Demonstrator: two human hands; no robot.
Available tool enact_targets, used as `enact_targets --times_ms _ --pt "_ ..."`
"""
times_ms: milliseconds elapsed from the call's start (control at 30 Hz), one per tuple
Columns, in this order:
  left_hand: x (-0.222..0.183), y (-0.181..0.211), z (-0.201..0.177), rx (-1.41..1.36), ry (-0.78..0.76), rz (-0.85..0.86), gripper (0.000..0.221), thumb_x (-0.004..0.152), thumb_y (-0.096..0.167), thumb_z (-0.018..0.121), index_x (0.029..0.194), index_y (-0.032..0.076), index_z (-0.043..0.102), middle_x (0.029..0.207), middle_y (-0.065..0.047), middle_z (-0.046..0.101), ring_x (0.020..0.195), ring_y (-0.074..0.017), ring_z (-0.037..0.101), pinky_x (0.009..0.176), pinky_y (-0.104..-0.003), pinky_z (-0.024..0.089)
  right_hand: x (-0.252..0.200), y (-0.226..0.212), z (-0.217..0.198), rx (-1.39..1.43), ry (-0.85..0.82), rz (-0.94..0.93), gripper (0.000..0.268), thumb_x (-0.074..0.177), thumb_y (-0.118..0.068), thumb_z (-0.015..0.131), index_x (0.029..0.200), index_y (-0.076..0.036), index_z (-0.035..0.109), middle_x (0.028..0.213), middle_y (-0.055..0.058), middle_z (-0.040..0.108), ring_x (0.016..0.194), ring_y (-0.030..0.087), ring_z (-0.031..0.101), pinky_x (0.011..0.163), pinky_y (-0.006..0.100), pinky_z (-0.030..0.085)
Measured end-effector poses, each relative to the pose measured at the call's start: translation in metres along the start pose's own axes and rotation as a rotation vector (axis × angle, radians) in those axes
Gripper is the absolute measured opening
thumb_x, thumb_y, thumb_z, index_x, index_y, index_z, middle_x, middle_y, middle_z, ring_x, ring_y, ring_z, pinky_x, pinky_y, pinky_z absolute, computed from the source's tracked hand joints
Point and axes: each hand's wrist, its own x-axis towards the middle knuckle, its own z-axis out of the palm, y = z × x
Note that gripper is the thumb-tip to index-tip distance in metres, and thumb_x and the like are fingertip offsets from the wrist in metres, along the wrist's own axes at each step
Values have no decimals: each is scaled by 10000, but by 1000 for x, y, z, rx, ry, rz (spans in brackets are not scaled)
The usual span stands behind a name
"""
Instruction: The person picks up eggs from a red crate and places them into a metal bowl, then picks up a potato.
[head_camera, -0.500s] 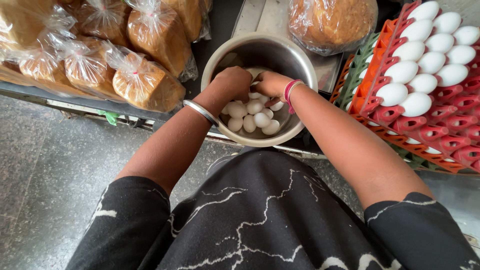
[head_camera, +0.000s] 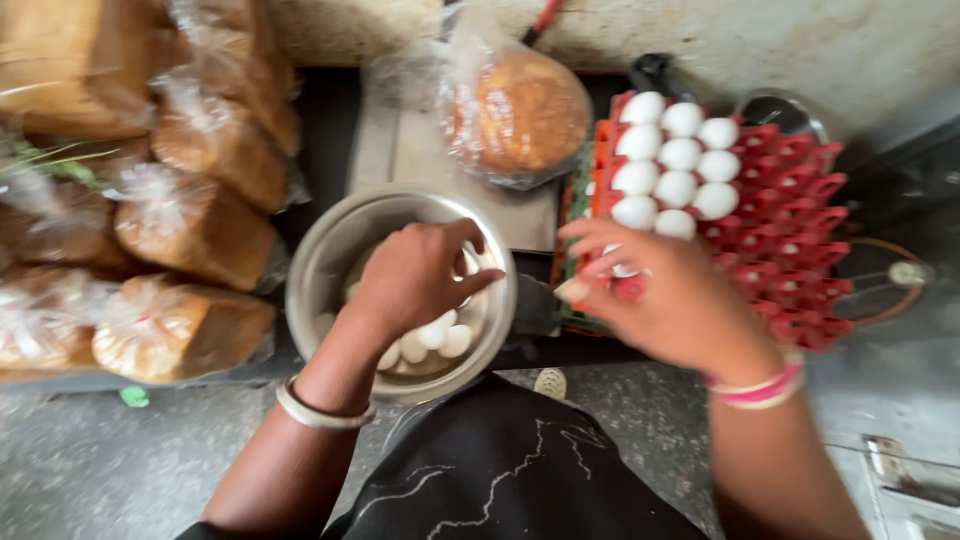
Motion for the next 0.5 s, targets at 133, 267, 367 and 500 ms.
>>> enact_targets --times_ms 133,267,367,500 --pt "14 57 12 -170 60 354 291 807 310 774 1012 120 695 875 -84 751 811 -310 729 699 -454 561 -1 64 -74 -210 170 66 442 889 -204 760 1293 -67 644 1162 117 765 993 186 758 840 340 591" --pt "39 98 35 -111 148 500 264 807 284 792 990 115 705 927 -109 711 907 -341 684 743 -464 538 25 130 -119 -545 106 -281 781 779 -243 863 1452 -45 520 1424 252 582 1300 390 562 1047 456 470" --pt "72 119 57 -88 157 606 305 825 329 804 1005 110 691 982 -90 688 1036 -327 647 853 -456 526 54 171 -135 -257 -36 -61 911 737 -289 856 1518 -127 416 1507 171 513 1322 325 554 1055 421 464" --pt "124 151 93 71 265 627 494 721 378 827 1103 104 676 1052 -106 674 1078 -330 608 899 -463 498 90 204 -151 -138 -251 63 839 816 -310 799 1546 -180 407 1466 127 570 1288 290 597 1023 412 497"
